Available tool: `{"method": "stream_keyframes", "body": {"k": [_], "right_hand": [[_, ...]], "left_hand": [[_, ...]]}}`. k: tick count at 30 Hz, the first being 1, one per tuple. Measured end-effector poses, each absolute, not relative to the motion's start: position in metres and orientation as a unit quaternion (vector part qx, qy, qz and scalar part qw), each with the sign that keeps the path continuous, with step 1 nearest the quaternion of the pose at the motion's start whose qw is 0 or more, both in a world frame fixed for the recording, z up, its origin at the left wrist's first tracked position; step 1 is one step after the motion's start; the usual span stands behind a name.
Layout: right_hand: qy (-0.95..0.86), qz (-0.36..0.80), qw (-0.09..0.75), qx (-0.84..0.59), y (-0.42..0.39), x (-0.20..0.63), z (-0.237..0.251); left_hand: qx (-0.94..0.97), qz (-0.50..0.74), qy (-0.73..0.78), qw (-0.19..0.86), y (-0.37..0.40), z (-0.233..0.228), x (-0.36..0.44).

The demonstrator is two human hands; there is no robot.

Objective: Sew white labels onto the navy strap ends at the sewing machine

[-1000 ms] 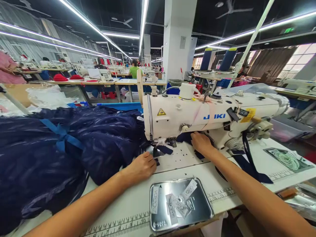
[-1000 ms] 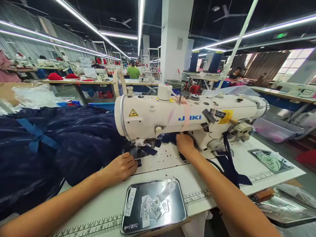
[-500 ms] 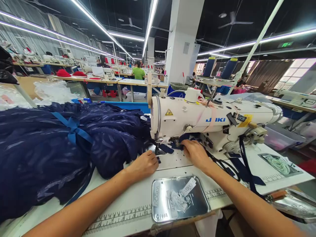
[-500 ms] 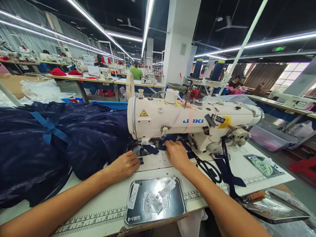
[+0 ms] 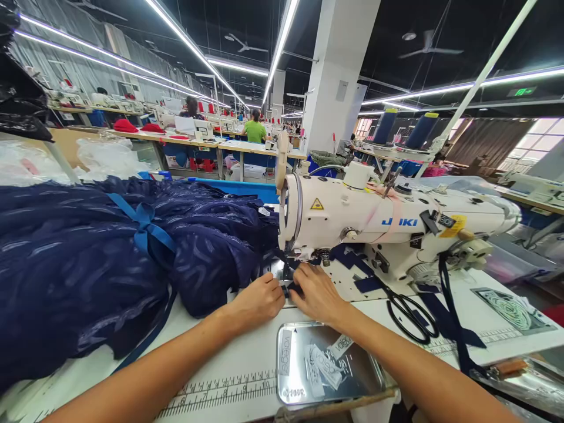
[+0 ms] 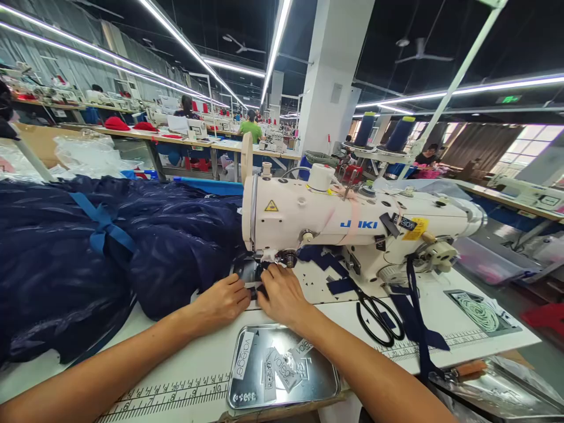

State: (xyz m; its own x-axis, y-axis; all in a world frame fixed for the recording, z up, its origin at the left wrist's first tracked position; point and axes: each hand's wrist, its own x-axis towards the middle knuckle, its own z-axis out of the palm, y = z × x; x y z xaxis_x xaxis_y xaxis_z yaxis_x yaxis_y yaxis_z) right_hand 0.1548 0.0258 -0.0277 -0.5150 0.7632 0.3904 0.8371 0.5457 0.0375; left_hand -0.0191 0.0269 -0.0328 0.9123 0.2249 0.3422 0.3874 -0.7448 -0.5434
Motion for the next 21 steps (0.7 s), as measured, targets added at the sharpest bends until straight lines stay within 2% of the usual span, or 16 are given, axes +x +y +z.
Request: {"method": "stream_keyframes", "body": {"k": [5, 8, 15, 21], "right_hand": [[-0.878, -0.119, 0.121, -0.447, 0.024, 0.148, -0.029], [-0.886, -0.088, 0.121, -0.439, 0.030, 0.151, -0.028], [-0.846, 0.122, 0.247, -0.457, 0.038, 0.159, -0.033], [-0.812, 0.191, 0.299, -0.464, 0.039, 0.157, -0.038]], "left_hand": [[-0.924, -0.142, -0.167, 0.314, 0.028, -0.033, -0.017], [-0.923, -0.150, -0.164, 0.313, 0.028, -0.032, -0.018], [-0.913, -0.182, -0.188, 0.312, 0.026, -0.033, -0.019], [-0.917, -0.177, -0.198, 0.299, 0.026, -0.034, -0.013]]}}
